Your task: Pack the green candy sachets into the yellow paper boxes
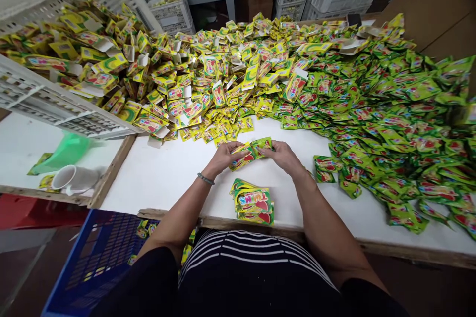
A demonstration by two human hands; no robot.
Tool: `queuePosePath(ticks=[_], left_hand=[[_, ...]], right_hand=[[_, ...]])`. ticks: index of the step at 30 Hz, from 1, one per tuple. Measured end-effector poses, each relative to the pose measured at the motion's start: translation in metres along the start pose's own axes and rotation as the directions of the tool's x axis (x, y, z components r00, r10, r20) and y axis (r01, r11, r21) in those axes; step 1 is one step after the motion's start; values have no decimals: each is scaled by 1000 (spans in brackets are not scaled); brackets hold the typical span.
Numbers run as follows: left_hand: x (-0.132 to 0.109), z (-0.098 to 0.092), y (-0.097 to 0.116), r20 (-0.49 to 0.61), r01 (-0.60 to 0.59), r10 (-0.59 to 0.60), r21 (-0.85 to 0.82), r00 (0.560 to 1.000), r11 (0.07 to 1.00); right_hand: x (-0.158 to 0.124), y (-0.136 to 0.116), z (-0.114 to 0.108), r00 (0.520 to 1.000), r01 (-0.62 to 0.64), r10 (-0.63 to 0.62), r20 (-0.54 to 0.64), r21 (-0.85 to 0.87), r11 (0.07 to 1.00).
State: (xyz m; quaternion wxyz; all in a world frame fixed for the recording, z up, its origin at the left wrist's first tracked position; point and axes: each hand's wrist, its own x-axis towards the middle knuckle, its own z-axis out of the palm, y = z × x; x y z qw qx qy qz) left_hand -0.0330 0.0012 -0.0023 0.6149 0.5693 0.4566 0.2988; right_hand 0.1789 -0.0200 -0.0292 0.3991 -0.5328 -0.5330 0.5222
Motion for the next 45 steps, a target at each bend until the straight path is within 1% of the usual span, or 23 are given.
queuePosePath(ticks=[1,4,5,7,9,10,13,15,16,18,21,24,27,30,33,35,37,38,42,43,45], left_hand=[[-1,1,0,13,5,-5,-15,1000,1000],[-2,4,-2,39,15,-14,-32,999,999],[-2,5,-4,38,12,-11,-28,999,1000],[-1,7,-9,19,-5,5,-20,1000,1000],[2,9,-14,3,-17,17,-39,1000,999],[3,11,-16,-1,-11,11,-63,1000,998],[5,15,-17,-20,41,-46,-178,999,983],[5,16,-16,-23,77,-86,-255,996,964],[5,16,-15,-19,91,-101,-284,995,955],[3,16,-15,-3,118,-126,-320,992,940],[1,14,-16,13,145,-149,-332,989,932],[-1,14,-18,21,143,-144,-331,989,933],[-1,17,-18,31,133,-131,-341,991,930],[0,20,-17,-1,124,-134,-376,991,918],[1,22,-16,-66,119,-163,-430,984,895],[1,23,-16,-100,106,-168,-446,981,888],[1,25,-16,-126,77,-149,-451,981,889],[1,26,-17,-138,60,-137,-454,981,889],[1,29,-18,-155,22,-103,-456,983,890],[1,30,-18,-158,15,-97,-453,983,891],[1,30,-16,-190,-22,-72,-448,979,894]], right_hand=[[0,-2,-1,1000,-13,13,-13,-62,998],[-1,-6,2,993,-70,40,-112,-276,959],[-1,-7,4,990,-82,38,-137,-331,940],[-1,-8,8,987,-81,21,-157,-388,918],[-1,-8,11,989,-60,5,-149,-371,927],[-1,-8,12,990,-39,-7,-138,-330,943],[-1,-8,11,990,46,-60,-124,-114,992],[0,-7,8,987,80,-84,-137,-31,996],[1,-6,7,985,86,-91,-143,-42,995],[2,-4,4,980,98,-122,-156,-155,983],[5,0,1,961,153,-224,-161,-364,919],[6,3,1,942,230,-313,-118,-450,863],[7,6,4,945,262,-321,-58,-455,851],[6,7,9,960,233,-277,-46,-424,875],[4,3,13,967,200,-244,-73,-374,905],[2,1,16,958,201,-259,-126,-355,913],[2,0,21,944,220,-292,-156,-366,904],[2,1,25,941,229,-304,-152,-377,898],[4,3,35,953,232,-288,-95,-385,893],[4,3,36,951,238,-293,-100,-373,897],[3,0,36,933,252,-317,-167,-323,912]])
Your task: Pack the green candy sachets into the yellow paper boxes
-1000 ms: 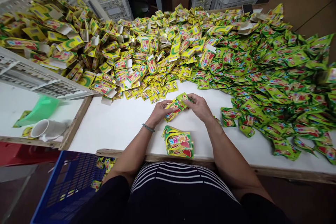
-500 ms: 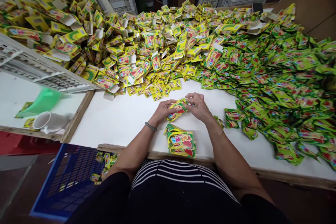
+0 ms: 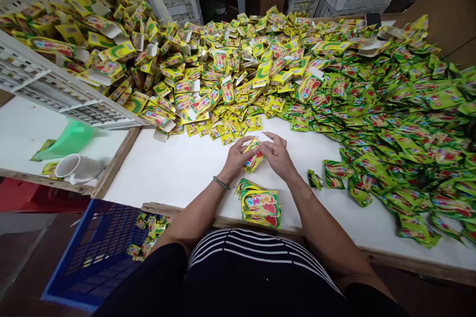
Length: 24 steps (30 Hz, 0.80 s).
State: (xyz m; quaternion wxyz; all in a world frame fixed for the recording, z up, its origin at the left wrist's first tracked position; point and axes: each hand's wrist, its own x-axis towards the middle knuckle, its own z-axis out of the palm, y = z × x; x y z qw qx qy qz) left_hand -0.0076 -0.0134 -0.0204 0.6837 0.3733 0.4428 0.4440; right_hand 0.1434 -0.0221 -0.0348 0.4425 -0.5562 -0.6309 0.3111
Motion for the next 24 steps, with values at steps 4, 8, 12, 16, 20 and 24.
queuePosePath(ticks=[4,8,12,16,20,24], left_hand=[[-1,2,3,-58,-125,124,-15,991,992],[-6,0,4,34,-123,121,70,992,990],[-8,-5,5,109,-76,60,150,992,986],[-6,-6,5,142,-64,46,125,989,990],[-5,-5,4,65,-92,88,64,994,994],[-5,-6,2,0,-106,107,81,994,991]], right_hand=[[-2,-8,0,993,-82,100,-69,225,971],[-4,-12,5,986,-169,159,56,291,942],[-5,-8,4,978,-199,183,98,199,960],[-4,-6,-1,974,-227,214,78,242,943],[-3,-6,-4,980,-196,178,88,288,937],[-3,-4,-5,985,-173,158,71,369,913]])
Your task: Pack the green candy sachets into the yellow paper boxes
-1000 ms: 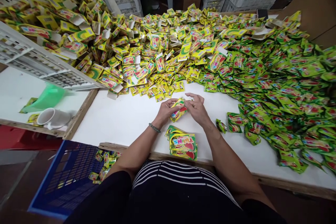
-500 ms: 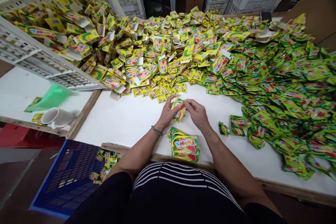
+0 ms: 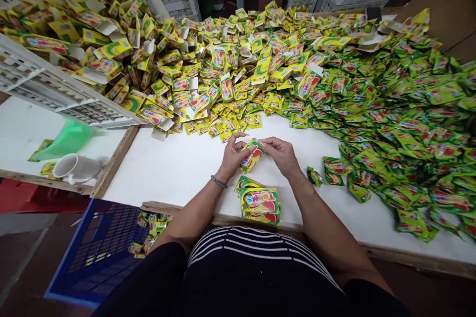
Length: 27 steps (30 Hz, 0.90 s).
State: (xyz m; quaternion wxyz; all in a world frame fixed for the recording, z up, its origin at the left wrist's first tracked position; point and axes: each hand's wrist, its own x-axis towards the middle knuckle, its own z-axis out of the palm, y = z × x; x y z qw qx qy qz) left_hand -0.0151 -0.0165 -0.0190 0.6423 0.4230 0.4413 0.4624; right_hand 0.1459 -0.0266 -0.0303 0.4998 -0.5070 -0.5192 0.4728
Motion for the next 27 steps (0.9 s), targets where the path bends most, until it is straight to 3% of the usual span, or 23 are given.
queuePosePath(ticks=[4,10,14,20,23,27], left_hand=[[1,-2,0,4,0,0,1,1000,1000],[2,-2,3,55,12,-12,10,998,1000],[1,-4,2,67,11,-12,9,998,1000],[1,-1,1,3,-23,23,-29,1000,999],[2,1,3,-70,-74,70,-57,995,996],[2,-3,4,-109,-85,78,-61,991,994]], right_hand=[[1,1,1,999,-51,51,10,18,999],[2,-6,-4,978,-207,202,44,263,942],[2,-8,-9,972,-234,220,84,248,940],[1,-2,-16,987,-130,113,112,155,979],[-2,-2,-12,996,-74,69,63,83,994],[-11,-11,3,976,177,-201,-82,-237,955]])
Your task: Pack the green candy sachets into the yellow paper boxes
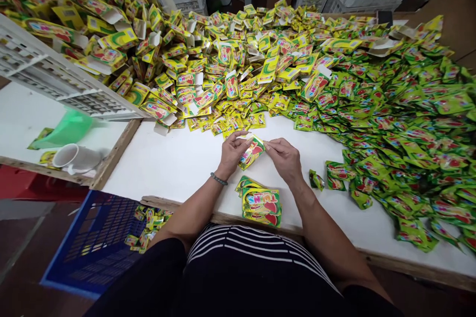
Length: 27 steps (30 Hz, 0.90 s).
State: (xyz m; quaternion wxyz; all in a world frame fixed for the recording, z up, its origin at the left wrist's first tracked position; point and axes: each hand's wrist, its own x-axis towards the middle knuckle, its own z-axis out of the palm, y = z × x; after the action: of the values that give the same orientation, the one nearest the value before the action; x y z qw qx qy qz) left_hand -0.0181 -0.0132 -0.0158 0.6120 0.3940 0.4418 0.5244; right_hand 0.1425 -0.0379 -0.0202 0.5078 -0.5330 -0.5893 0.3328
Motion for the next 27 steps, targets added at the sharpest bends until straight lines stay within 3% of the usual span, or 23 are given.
queuePosePath(ticks=[2,4,9,14,17,19,21,23,24,25,27], left_hand=[[-1,-3,1,-17,-5,6,12,1000,1000],[-2,-5,2,-7,-1,1,12,1000,1000],[-3,-1,8,132,68,-68,5,989,998],[-4,1,5,91,84,-82,-17,992,996],[-3,-2,2,115,105,-112,66,987,992],[-3,-5,2,265,122,-179,220,947,968],[-4,-7,3,477,70,-279,410,833,910],[-2,-8,6,627,-61,-340,528,701,847],[0,-7,7,660,-138,-332,553,674,822],[4,-6,9,669,-213,-293,567,684,796],[19,-1,12,620,-337,-169,612,766,716]], right_hand=[[-3,-5,4,988,146,-151,-28,-138,980],[-5,-6,6,979,200,-205,-16,-164,966],[-3,2,10,990,142,-140,20,-111,984],[-3,5,18,975,218,-209,72,-139,966],[0,12,10,986,134,-123,115,-96,986],[3,24,-1,999,19,-12,43,-163,986],[6,39,-10,994,-95,76,-74,-316,944],[6,54,-16,991,-129,94,-97,-466,876],[6,60,-16,993,-116,88,-78,-514,850],[6,65,-16,995,-101,81,-61,-544,833],[6,70,-13,995,-98,79,-58,-563,821]])
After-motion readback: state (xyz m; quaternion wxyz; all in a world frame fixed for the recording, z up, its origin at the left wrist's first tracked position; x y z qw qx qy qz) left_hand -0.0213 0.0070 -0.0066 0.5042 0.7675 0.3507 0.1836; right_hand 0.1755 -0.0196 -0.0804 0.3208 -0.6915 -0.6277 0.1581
